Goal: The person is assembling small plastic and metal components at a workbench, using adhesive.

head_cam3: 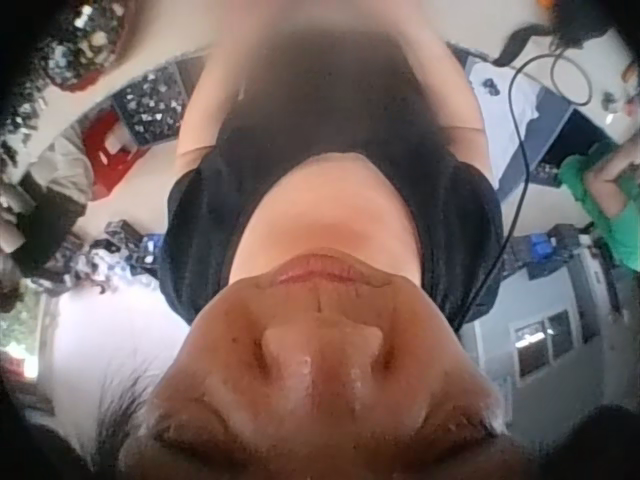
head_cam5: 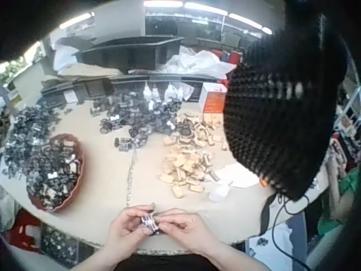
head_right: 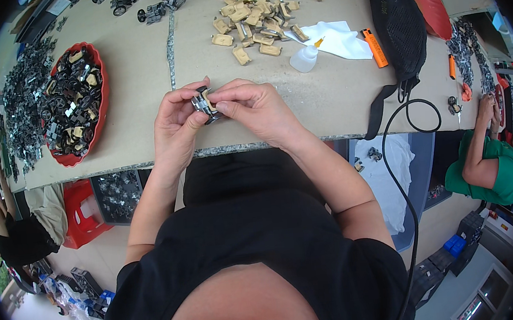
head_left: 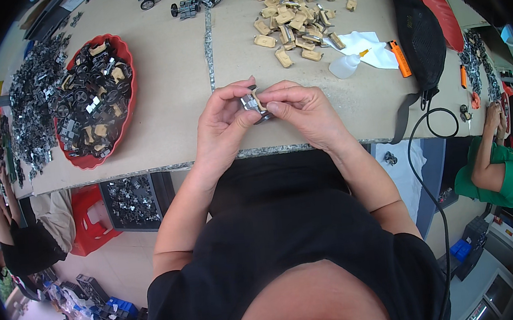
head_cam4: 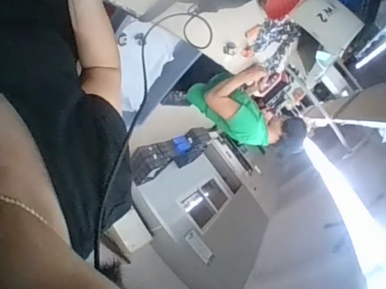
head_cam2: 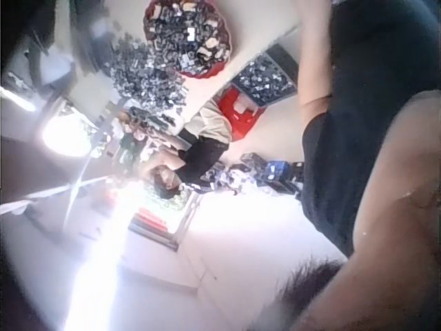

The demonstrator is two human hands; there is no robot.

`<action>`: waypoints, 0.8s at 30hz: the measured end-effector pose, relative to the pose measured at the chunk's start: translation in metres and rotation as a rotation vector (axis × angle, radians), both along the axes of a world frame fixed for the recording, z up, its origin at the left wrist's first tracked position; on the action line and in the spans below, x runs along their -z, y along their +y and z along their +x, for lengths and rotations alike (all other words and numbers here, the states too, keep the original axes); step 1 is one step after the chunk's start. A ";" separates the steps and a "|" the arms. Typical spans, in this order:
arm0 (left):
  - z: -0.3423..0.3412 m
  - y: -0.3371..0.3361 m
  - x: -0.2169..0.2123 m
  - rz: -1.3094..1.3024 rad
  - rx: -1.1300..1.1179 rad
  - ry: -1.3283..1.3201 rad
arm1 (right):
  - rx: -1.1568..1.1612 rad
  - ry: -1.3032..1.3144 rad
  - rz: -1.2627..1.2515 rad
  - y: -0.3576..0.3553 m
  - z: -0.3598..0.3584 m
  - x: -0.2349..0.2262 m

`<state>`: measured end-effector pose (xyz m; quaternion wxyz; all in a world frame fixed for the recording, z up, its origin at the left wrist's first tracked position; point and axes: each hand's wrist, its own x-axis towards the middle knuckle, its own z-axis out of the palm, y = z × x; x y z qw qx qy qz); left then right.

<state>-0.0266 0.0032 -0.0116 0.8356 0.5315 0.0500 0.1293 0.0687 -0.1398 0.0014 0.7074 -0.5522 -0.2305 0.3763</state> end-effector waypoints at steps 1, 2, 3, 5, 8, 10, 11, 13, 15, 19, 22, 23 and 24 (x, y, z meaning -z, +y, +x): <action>0.000 0.000 0.000 0.000 -0.002 0.000 | -0.007 -0.022 -0.004 0.001 0.001 -0.001; 0.000 0.000 0.000 0.000 -0.003 0.000 | -0.013 -0.043 -0.007 0.001 0.001 -0.001; -0.001 0.000 0.000 0.000 -0.005 0.000 | -0.019 -0.024 0.004 0.001 0.001 -0.001; -0.001 0.000 0.000 0.000 -0.021 -0.024 | -0.032 0.014 0.026 0.002 0.002 0.000; 0.000 -0.001 0.002 0.024 -0.047 -0.034 | -0.005 0.119 0.049 0.004 0.001 0.000; 0.000 -0.002 0.002 0.051 -0.053 -0.033 | -0.015 0.184 0.027 0.004 0.001 -0.006; 0.000 -0.002 0.002 0.066 -0.050 -0.032 | -0.020 0.218 0.017 0.004 0.001 -0.008; 0.001 -0.002 0.001 0.064 -0.048 -0.022 | -0.022 0.268 0.029 0.003 0.004 -0.004; 0.001 -0.003 0.000 0.031 -0.051 -0.003 | -0.033 0.334 0.035 0.003 0.006 -0.002; 0.001 -0.003 -0.001 -0.006 -0.047 0.000 | -0.078 0.412 0.019 0.002 0.011 0.000; 0.001 -0.004 -0.001 0.001 -0.052 0.000 | -0.075 0.363 0.000 0.003 0.012 0.004; 0.000 -0.004 -0.001 0.002 -0.059 0.000 | -0.069 0.341 -0.007 0.003 0.011 0.004; 0.000 -0.004 -0.001 0.003 -0.066 0.000 | -0.056 0.303 -0.002 0.004 0.010 0.005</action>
